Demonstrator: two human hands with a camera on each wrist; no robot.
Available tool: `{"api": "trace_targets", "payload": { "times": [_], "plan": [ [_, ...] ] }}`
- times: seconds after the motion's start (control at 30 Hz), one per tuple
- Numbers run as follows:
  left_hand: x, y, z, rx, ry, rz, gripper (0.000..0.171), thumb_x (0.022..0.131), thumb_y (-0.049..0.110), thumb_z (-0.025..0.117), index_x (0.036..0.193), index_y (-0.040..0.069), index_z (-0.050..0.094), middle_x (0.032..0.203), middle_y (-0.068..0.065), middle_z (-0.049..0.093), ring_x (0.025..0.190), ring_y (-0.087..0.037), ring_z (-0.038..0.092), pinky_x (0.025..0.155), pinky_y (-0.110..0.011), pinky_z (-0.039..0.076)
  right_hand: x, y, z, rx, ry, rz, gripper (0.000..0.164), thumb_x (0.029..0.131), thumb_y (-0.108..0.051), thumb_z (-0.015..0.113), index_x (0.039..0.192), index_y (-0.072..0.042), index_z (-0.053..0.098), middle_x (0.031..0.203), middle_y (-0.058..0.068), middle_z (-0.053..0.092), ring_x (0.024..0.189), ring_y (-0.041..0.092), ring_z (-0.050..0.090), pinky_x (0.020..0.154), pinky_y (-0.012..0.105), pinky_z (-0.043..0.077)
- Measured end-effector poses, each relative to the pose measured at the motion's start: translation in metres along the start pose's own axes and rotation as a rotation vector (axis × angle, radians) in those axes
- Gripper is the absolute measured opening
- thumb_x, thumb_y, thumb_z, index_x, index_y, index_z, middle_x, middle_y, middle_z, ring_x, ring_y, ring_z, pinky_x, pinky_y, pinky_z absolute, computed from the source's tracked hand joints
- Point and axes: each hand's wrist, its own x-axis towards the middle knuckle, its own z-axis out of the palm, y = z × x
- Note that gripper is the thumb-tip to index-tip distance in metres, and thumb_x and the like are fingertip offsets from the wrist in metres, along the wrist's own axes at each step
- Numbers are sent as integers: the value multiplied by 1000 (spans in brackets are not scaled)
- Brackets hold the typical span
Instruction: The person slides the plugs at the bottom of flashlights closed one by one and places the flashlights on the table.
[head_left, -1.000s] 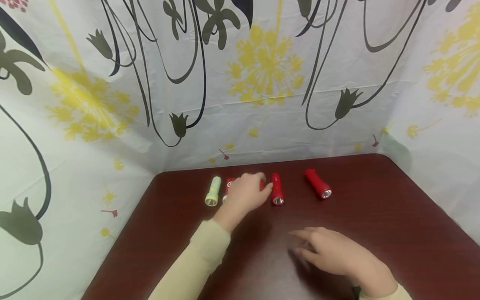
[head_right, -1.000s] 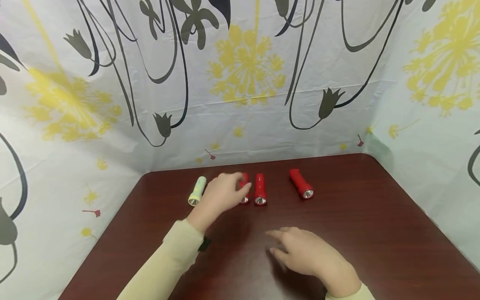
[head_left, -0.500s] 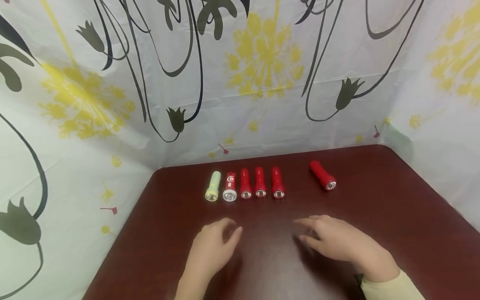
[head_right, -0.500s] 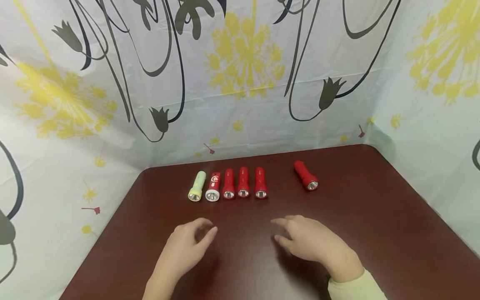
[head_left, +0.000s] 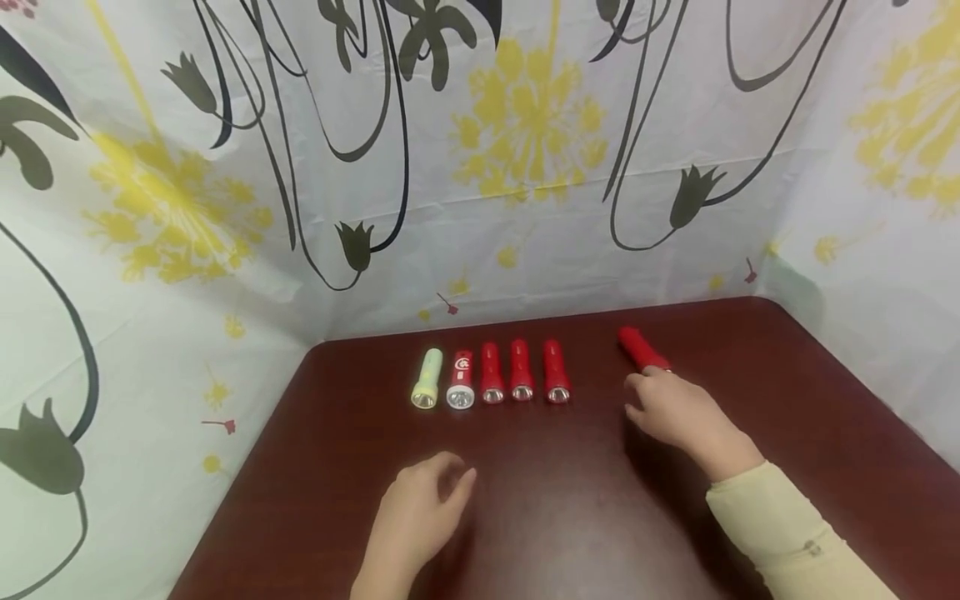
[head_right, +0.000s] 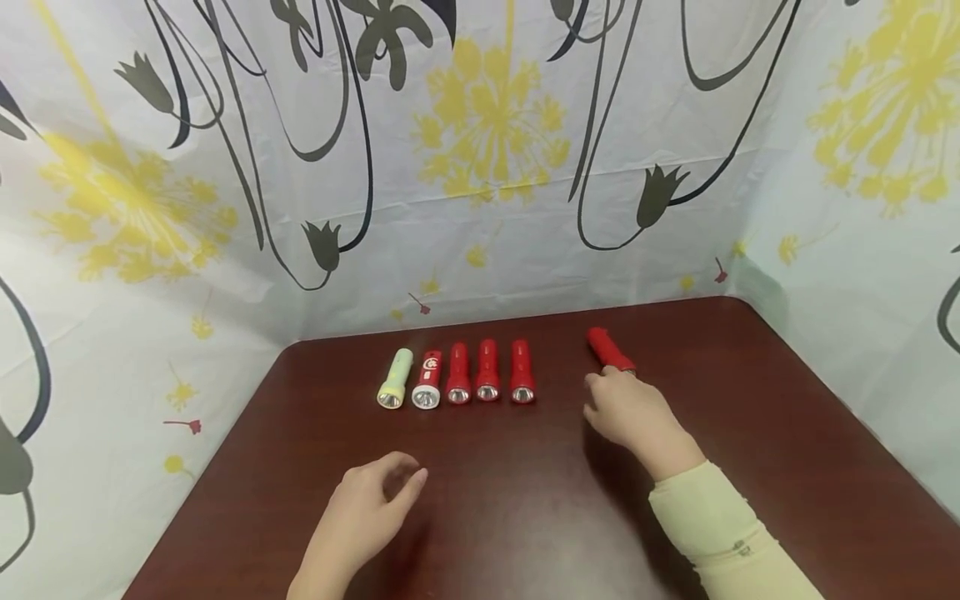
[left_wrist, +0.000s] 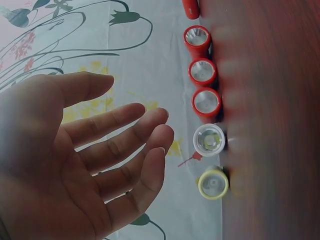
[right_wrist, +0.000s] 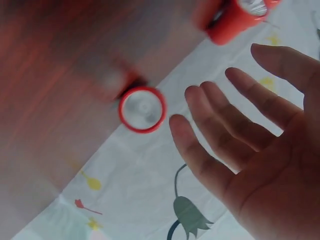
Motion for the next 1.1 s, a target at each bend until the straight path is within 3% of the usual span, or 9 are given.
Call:
{"api": "trace_targets", "payload": {
  "times": [0.13, 0.27, 0.43, 0.57, 0.73, 0.87, 0.97, 1.1],
  "plan": [
    [8, 7, 4, 15, -28, 15, 23, 99, 40, 72, 112, 22, 77, 99, 8, 78, 93, -15, 74, 81, -41, 61, 1, 12, -3, 10, -34, 62, 20, 91, -19, 76, 104, -5, 70, 98, 13, 67, 89, 31, 69, 75, 53, 58],
    [31, 22, 11, 48, -61, 103, 27, 99, 38, 72, 116, 17, 77, 106, 2, 80, 98, -19, 76, 87, -45, 62, -3, 16, -5, 29, -71, 97, 21, 93, -21, 75, 106, -6, 70, 97, 13, 65, 88, 30, 67, 75, 52, 57],
    [85, 57, 32, 87, -138, 256, 31, 99, 36, 72, 122, 16, 76, 105, 1, 81, 91, -17, 76, 84, -39, 63, -12, 17, -3, 27, -86, 95, 21, 92, -21, 76, 106, -6, 70, 94, 12, 65, 83, 27, 67, 76, 51, 58],
    [133, 92, 63, 72, -204, 279, 26, 101, 39, 70, 117, 20, 75, 100, 5, 78, 86, -12, 72, 82, -34, 62, -20, 13, 1, 17, -95, 91, 26, 91, -22, 78, 107, -4, 71, 96, 12, 69, 88, 30, 70, 80, 53, 59],
    [187, 132, 107, 31, -250, 182, 25, 101, 41, 69, 109, 18, 74, 102, 3, 76, 88, -14, 68, 82, -32, 58, -31, 3, 5, 19, -142, 111, 43, 91, -26, 79, 123, 3, 71, 111, 20, 73, 104, 38, 72, 89, 58, 60],
    [215, 155, 137, -7, -292, 53, 30, 100, 42, 69, 106, 13, 71, 88, -6, 74, 75, -21, 71, 67, -32, 57, -40, -4, 6, 33, -165, 137, 48, 92, -28, 79, 127, 4, 70, 119, 22, 73, 113, 40, 71, 93, 59, 59],
    [230, 170, 155, -81, -311, -58, 39, 100, 43, 70, 119, 9, 65, 85, -10, 71, 66, -26, 74, 57, -32, 56, -45, -8, 4, 45, -165, 152, 48, 93, -29, 78, 128, 3, 71, 121, 20, 74, 116, 40, 71, 93, 59, 59],
    [249, 188, 178, -155, -305, -192, 61, 97, 45, 74, 142, 12, 50, 108, -11, 69, 64, -26, 76, 55, -32, 60, -52, -12, 1, 64, -165, 164, 47, 93, -29, 77, 128, 2, 71, 122, 17, 74, 117, 38, 71, 92, 59, 59]
  ]
}}
